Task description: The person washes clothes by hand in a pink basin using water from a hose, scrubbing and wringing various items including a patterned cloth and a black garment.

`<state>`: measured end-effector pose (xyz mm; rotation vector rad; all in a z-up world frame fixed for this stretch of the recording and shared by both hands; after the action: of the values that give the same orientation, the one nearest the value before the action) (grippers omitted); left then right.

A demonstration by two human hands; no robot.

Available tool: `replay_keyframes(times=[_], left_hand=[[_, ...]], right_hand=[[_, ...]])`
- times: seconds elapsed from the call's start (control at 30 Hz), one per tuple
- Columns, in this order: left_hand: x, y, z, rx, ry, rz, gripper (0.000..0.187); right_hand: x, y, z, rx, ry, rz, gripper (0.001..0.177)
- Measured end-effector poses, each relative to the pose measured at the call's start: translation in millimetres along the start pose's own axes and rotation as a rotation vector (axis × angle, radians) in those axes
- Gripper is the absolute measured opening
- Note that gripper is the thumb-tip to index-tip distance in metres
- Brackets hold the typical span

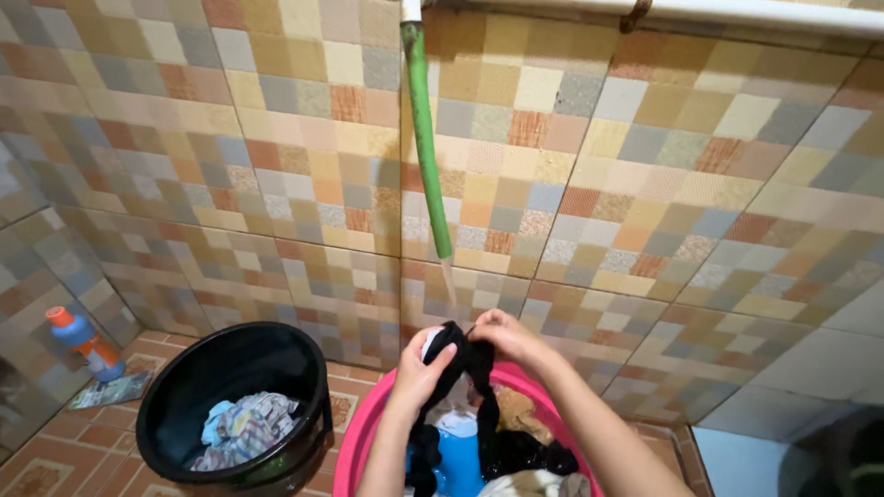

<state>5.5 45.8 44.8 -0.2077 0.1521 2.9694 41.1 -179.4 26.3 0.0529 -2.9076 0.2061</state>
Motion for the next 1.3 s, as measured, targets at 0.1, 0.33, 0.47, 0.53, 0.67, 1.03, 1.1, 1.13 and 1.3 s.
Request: replay_keyframes(times=[0.1, 0.33, 0.47, 0.53, 0.67, 1.03, 1.1, 1.13, 1.3], left_hand=[[-3, 6, 11, 0.189, 0.027, -0.203, 0.027], [1, -22, 55, -0.485, 0.196, 0.441, 0.027], [6, -34, 41, -0.448, -0.056, 0.338, 0.029], [1, -22, 38, -0.245, 0.008, 0.164, 0.027], [14, -1, 78, -0.19, 0.526, -0.094, 0.043], [-8, -4, 76, 0.05, 0.223, 0.212, 0.02], [-13, 0, 77, 0.22, 0.204, 0.251, 0.02], [-14, -5, 76, 0.33, 0.131, 0.258, 0.02], [-13, -42, 90, 0.25, 0.03, 0.149, 0.018]], right_hand=[[20, 24, -7, 0.296, -0.337, -0.216, 0.089], [33, -5, -60, 0.161, -0.413, 0.042, 0.028], [35, -16, -97, 0.265, -0.329, 0.027, 0.028], [48, -7, -110, 0.219, -0.344, -0.04, 0.024], [62, 10, -114, 0.047, -0.178, -0.097, 0.028], [93, 18, -107, 0.903, -0.337, 0.013, 0.039], [90, 0, -100, 1.068, -0.53, 0.171, 0.034], [91, -7, -97, 1.044, -0.718, 0.345, 0.031], [63, -79, -45, 0.123, -0.295, 0.603, 0.022]])
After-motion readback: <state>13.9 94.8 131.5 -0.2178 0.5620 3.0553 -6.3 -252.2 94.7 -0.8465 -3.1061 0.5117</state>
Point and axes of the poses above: each hand's wrist, its own x-axis away from the middle knuckle, its own y-axis out of the palm, z = x × y, the point moved 5 cm from there along -x, towards the middle knuckle, and after that the axes turned 4 degrees about -y, right-handed, at the moved point
